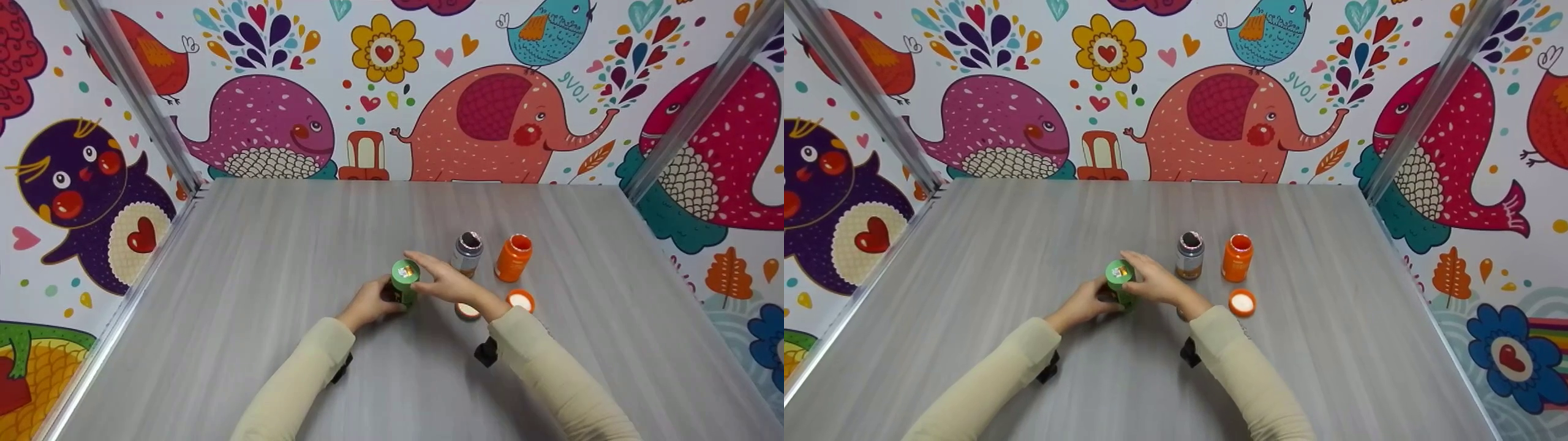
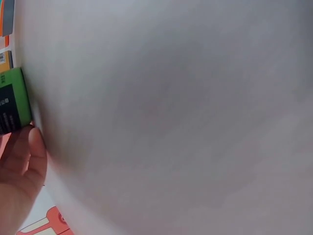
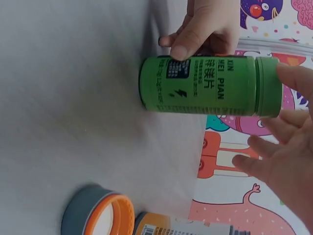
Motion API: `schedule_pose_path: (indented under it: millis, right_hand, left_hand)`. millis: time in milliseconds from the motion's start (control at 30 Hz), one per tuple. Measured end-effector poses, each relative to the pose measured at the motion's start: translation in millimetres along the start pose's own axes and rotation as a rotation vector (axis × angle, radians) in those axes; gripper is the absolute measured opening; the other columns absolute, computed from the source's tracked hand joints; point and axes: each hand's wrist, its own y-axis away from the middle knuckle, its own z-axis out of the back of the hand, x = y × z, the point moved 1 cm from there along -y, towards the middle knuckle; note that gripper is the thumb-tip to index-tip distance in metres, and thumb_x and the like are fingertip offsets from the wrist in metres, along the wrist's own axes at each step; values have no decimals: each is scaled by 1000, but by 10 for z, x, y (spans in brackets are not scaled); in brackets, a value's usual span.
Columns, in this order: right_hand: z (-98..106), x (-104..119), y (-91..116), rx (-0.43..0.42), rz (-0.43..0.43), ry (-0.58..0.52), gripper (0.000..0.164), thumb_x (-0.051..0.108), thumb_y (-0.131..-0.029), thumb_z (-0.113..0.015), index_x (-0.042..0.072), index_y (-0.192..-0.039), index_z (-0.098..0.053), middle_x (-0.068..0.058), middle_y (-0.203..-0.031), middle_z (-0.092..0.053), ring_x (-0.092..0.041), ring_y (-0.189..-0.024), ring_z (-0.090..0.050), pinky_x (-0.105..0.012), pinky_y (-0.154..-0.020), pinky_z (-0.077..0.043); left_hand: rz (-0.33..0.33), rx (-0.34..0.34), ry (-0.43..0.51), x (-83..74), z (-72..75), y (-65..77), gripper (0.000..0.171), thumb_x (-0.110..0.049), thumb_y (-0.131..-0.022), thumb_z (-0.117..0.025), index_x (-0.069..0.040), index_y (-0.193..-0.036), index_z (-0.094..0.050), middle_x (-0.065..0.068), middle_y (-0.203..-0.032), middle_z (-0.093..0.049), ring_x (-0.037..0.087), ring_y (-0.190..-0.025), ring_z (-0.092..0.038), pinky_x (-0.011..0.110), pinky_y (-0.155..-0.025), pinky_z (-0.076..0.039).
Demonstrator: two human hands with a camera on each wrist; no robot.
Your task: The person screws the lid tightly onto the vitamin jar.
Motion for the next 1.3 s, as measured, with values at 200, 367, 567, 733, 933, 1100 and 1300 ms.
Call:
schedule_pose_path:
  millis: [200, 367, 567, 733, 933, 1100, 1300]
  right_hand:
    - [-4, -38, -7, 39, 68, 24, 53, 6, -91, -53, -7, -137, -32, -25, -141, -33, -37, -131, -30, -48, -106, -25]
    - [-27, -34, -13, 13, 49, 31, 53, 9, -91, -55, -8, -136, -34, -26, -140, -35, -37, -130, -31, -49, -105, -27]
    - [-60, -6, -19, -43, 6, 42, 55, 12, -88, -60, -8, -134, -37, -24, -136, -39, -35, -126, -38, -48, -101, -33]
    - [-104, 1, -39, -134, -18, 32, 51, 14, -84, -66, -7, -126, -46, -20, -126, -48, -31, -117, -46, -46, -97, -38]
    - [-153, -1, -42, -215, -27, 14, 53, 20, -81, -71, -5, -122, -48, -17, -116, -52, -28, -106, -51, -48, -90, -42]
    - [-189, 8, -42, -254, -50, 30, 54, 20, -80, -71, -5, -124, -49, -16, -114, -53, -26, -103, -52, -46, -88, -43]
    - [-250, 14, -63, -322, -167, 7, 51, 25, -76, -75, 0, -116, -55, -10, -107, -54, -25, -101, -51, -41, -87, -44]
  left_hand:
    - [14, -3, -11, -2, -8, -1, 55, -21, -78, -73, -2, -125, -50, 14, -119, -58, 26, -109, -55, 40, -93, -44]
    - [49, 4, -7, 14, -23, -27, 56, -16, -78, -73, -2, -127, -49, 14, -121, -56, 26, -111, -54, 40, -94, -43]
    - [39, 7, 0, 21, -26, -28, 57, -17, -78, -73, -3, -127, -49, 14, -122, -56, 26, -112, -53, 40, -95, -42]
    - [45, 5, 3, 19, -22, -26, 58, -17, -78, -73, -3, -128, -48, 14, -123, -55, 26, -113, -52, 41, -96, -41]
    - [37, 4, -2, 10, -20, -25, 59, -17, -77, -74, -4, -129, -49, 14, -122, -56, 27, -111, -54, 41, -94, -43]
    - [49, 2, -19, -3, -21, -24, 58, -18, -77, -74, -5, -128, -49, 12, -120, -57, 25, -109, -55, 39, -93, -44]
    - [61, 1, -23, -2, -22, -33, 54, -18, -78, -73, -6, -126, -51, 11, -116, -59, 24, -105, -56, 38, -90, -45]
